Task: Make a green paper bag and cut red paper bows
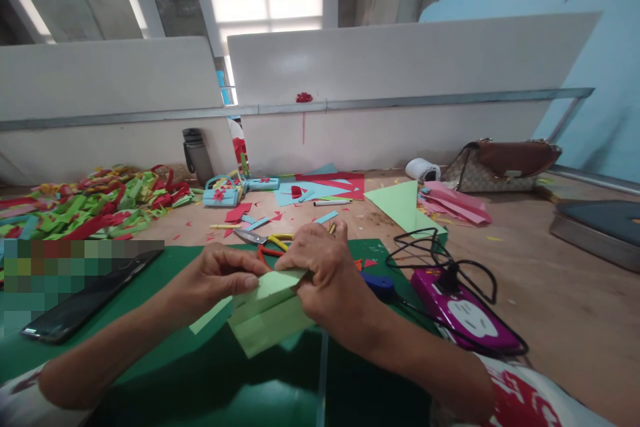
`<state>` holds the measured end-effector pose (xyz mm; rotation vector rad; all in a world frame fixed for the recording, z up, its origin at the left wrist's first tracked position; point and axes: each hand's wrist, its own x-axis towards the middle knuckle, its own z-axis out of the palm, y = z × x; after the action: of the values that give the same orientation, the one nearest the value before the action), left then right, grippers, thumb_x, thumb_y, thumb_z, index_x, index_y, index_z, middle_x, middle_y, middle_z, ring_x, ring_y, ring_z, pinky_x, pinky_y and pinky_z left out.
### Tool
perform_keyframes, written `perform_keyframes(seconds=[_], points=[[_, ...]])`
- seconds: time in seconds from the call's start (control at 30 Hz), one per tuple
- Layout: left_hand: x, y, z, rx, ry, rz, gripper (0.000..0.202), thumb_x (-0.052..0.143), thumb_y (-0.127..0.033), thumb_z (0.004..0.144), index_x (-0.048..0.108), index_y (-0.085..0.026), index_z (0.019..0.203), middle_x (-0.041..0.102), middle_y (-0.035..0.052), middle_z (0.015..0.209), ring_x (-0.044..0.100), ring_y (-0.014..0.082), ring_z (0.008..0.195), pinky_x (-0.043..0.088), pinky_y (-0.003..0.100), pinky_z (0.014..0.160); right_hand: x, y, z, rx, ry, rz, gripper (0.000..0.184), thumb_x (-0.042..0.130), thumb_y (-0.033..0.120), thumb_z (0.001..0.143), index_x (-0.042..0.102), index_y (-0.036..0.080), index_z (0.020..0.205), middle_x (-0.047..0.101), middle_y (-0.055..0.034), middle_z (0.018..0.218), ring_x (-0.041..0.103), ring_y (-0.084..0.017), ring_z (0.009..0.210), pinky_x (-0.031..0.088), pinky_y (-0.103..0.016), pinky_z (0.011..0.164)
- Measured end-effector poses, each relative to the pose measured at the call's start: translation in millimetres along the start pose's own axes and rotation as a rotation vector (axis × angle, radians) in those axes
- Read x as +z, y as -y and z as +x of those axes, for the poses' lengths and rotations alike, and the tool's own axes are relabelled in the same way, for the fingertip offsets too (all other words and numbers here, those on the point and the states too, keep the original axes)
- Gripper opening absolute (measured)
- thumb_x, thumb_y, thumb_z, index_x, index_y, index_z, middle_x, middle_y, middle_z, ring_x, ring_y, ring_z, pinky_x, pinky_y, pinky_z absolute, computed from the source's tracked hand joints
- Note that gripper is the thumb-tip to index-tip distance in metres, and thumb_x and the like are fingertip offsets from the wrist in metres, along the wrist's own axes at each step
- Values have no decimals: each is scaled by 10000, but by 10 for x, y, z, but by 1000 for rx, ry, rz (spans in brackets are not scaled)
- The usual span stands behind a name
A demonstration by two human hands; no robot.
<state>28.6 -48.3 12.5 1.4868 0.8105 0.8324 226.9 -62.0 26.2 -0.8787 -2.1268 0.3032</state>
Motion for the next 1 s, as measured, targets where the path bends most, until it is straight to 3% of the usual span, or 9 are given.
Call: perform_keyframes(seconds=[0.17,0.43,0.67,0.83,1.0], points=[[-32,26,-4,14,-27,22,172,711,-244,670,742,-128,792,666,42,713,523,113,647,393,213,607,5,6,-16,39,-24,33,278,465,-7,689,645,205,682,614,26,712,550,-162,780,215,-463,927],[-100,56,-7,24,-75,27,140,723,-257,665,741,-155,759,646,15,663,512,97,605,383,193,562,-76,3,10,35,-120,-45,168,579,62,754,643,198,678,644,9,764,555,-191,836,269,-421,876],[-169,77,7,75,-11,180,155,672,-276,719,714,-138,773,601,7,637,474,91,581,355,186,525,-67,-38,29,91,-82,-126,162,632,67,722,593,193,626,621,14,770,545,-197,859,246,-440,897],[-13,-89,52,242,27,458,231,547,-305,818,704,-149,886,629,39,784,528,131,699,403,225,625,-8,-47,36,-47,-88,-167,163,596,77,756,563,189,642,614,11,772,537,-197,867,259,-431,850],[131,-117,91,329,45,518,220,579,-313,805,703,-138,856,631,44,785,524,147,728,403,249,669,46,-58,13,-117,-122,-210,153,571,57,746,559,189,669,630,-14,821,528,-226,965,263,-459,882]])
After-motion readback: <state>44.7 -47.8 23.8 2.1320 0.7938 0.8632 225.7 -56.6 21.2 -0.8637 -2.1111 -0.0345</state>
